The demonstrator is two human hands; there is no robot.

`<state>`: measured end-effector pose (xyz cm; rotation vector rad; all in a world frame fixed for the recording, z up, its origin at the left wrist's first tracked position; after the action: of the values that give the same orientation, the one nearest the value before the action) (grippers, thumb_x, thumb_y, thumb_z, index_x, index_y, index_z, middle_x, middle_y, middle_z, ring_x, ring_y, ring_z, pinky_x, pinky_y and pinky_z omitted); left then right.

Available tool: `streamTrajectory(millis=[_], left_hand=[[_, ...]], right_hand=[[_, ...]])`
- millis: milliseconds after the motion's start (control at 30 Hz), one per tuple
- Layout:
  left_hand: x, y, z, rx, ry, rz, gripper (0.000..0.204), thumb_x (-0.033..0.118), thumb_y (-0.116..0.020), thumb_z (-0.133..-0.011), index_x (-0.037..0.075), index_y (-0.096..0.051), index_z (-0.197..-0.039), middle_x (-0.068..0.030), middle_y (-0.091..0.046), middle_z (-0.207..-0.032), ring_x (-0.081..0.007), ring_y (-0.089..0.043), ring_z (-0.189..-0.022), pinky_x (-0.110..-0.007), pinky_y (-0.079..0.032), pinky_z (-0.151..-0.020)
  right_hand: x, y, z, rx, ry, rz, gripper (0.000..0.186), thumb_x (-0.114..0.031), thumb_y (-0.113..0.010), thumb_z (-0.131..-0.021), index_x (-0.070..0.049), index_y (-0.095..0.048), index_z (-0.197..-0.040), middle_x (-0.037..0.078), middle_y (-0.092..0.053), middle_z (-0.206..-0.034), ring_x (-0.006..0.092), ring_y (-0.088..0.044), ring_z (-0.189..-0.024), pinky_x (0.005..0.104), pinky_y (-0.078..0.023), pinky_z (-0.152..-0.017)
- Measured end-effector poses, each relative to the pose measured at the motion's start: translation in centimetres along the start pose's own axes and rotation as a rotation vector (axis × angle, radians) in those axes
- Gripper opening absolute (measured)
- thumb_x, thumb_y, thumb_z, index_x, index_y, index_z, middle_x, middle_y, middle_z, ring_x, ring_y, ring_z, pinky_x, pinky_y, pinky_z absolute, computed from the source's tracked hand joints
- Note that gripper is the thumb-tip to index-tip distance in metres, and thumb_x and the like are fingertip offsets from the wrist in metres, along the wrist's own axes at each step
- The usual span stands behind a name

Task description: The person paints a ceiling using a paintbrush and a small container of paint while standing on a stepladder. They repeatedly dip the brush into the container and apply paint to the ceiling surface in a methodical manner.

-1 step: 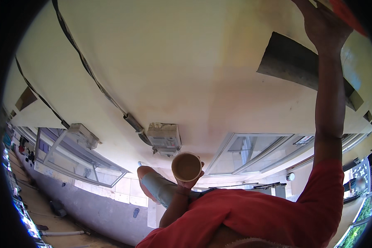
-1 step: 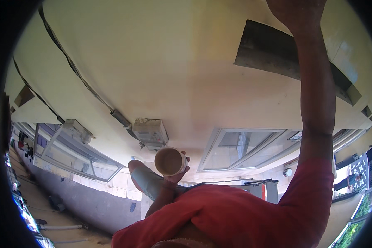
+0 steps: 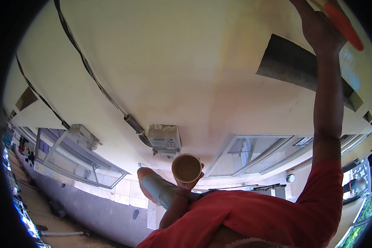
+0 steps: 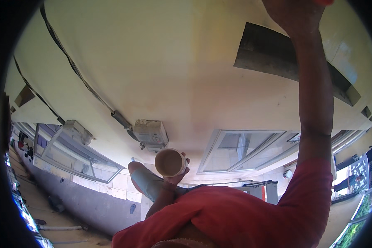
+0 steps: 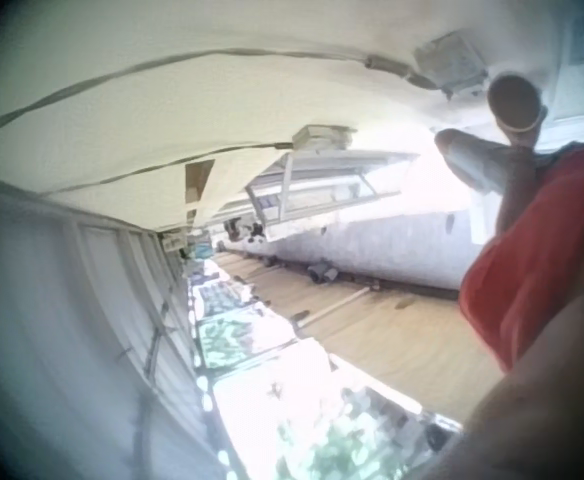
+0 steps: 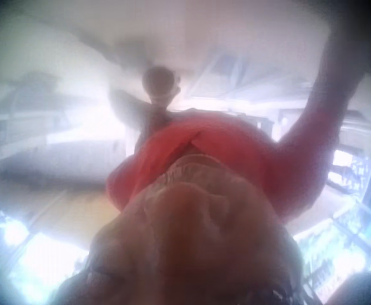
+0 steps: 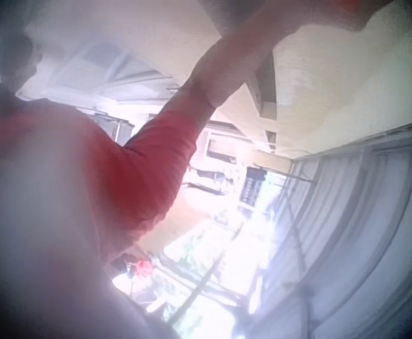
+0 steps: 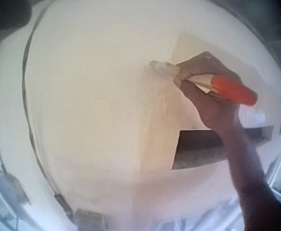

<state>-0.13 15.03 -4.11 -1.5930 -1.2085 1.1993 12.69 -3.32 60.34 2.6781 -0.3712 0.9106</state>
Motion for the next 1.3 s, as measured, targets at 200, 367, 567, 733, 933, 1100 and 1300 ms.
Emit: streamTrajectory(millis=[200, 367, 567, 733, 933, 1100, 1300], left_hand=[[0.6, -1.0, 0.8, 0.072, -0.055, -0.120, 0.069, 0.067, -0.058, -0.098, 0.020, -0.058, -0.149, -0.0206, -0.057, -0.147, -0.0499, -0.053, -0.131, -0.066, -0.055, -0.087], [0.6, -0.4, 0.6, 0.108, -0.062, -0.166, 0.069, 0.068, -0.057, -0.098, 0.020, -0.059, -0.147, -0.0192, -0.059, -0.145, -0.0474, -0.055, -0.128, -0.062, -0.054, -0.084], [0.4, -0.2, 0.7, -0.022, -0.032, 0.013, 0.071, 0.063, -0.056, -0.100, 0.017, -0.054, -0.154, -0.0211, -0.054, -0.154, -0.0603, -0.049, -0.138, -0.083, -0.052, -0.095], [0.1, -0.4, 0.6, 0.103, -0.076, -0.148, 0.071, 0.068, -0.056, -0.099, 0.019, -0.056, -0.150, -0.0193, -0.059, -0.145, -0.0509, -0.054, -0.129, -0.066, -0.054, -0.085], [2.0, 1.7, 0.5, 0.020, -0.091, -0.121, 0.070, 0.065, -0.054, -0.100, 0.019, -0.056, -0.152, -0.0208, -0.060, -0.148, -0.0596, -0.056, -0.132, -0.079, -0.056, -0.088], [1.6, -1.0, 1.3, 0.115, -0.053, -0.070, 0.072, 0.071, -0.049, -0.097, 0.020, -0.061, -0.146, -0.0188, -0.065, -0.141, -0.0569, -0.059, -0.127, -0.071, -0.055, -0.080], [1.6, 0.8, 1.3, 0.129, -0.048, -0.109, 0.071, 0.071, -0.049, -0.097, 0.021, -0.061, -0.146, -0.0163, -0.066, -0.139, -0.0532, -0.059, -0.125, -0.062, -0.052, -0.078]], right_hand=[[-10.0, -8.3, 9.7, -0.361, 0.253, 0.169, 0.023, -0.014, -0.077, -0.079, -0.019, -0.070, -0.101, 0.001, -0.064, -0.101, 0.0192, -0.067, -0.088, 0.0335, -0.058, -0.068], [-11.7, -7.8, 10.9, -0.614, -0.014, -0.345, 0.026, -0.006, -0.080, -0.081, -0.015, -0.069, -0.102, 0.003, -0.069, -0.102, 0.0216, -0.070, -0.092, 0.0354, -0.061, -0.075], [2.3, -3.4, 3.5, -0.023, -0.514, -0.335, 0.018, -0.001, -0.082, -0.095, -0.002, -0.076, -0.111, 0.001, -0.077, -0.109, 0.0103, -0.072, -0.097, 0.0288, -0.061, -0.088], [0.3, -1.6, -0.9, -0.140, 0.047, 0.157, 0.014, 0.000, -0.076, -0.092, -0.004, -0.075, -0.106, 0.006, -0.076, -0.106, 0.0175, -0.072, -0.088, 0.0318, -0.060, -0.077], [-12.9, -8.3, 8.3, -0.608, 0.291, -0.259, 0.017, -0.007, -0.080, -0.083, -0.013, -0.066, -0.091, 0.003, -0.069, -0.100, 0.0202, -0.070, -0.086, 0.0374, -0.062, -0.076], [-1.8, -5.6, 2.8, -0.475, -0.769, -0.526, 0.018, 0.003, -0.080, -0.092, -0.003, -0.072, -0.106, 0.003, -0.074, -0.101, 0.0129, -0.072, -0.100, 0.0309, -0.059, -0.088], [11.1, 0.6, -6.8, 0.042, -0.373, -0.508, 0.013, 0.007, -0.074, -0.095, -0.005, -0.072, -0.100, 0.004, -0.074, -0.095, 0.0140, -0.071, -0.084, 0.0326, -0.059, -0.078]])
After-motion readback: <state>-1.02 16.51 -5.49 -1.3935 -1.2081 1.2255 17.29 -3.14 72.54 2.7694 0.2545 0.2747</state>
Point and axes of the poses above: each hand's wrist, its own z-axis away from the middle knuckle, its own y-axis out of the back of the hand, x = y × z, the point moved 3 cm from there along -z, towards the middle knuckle
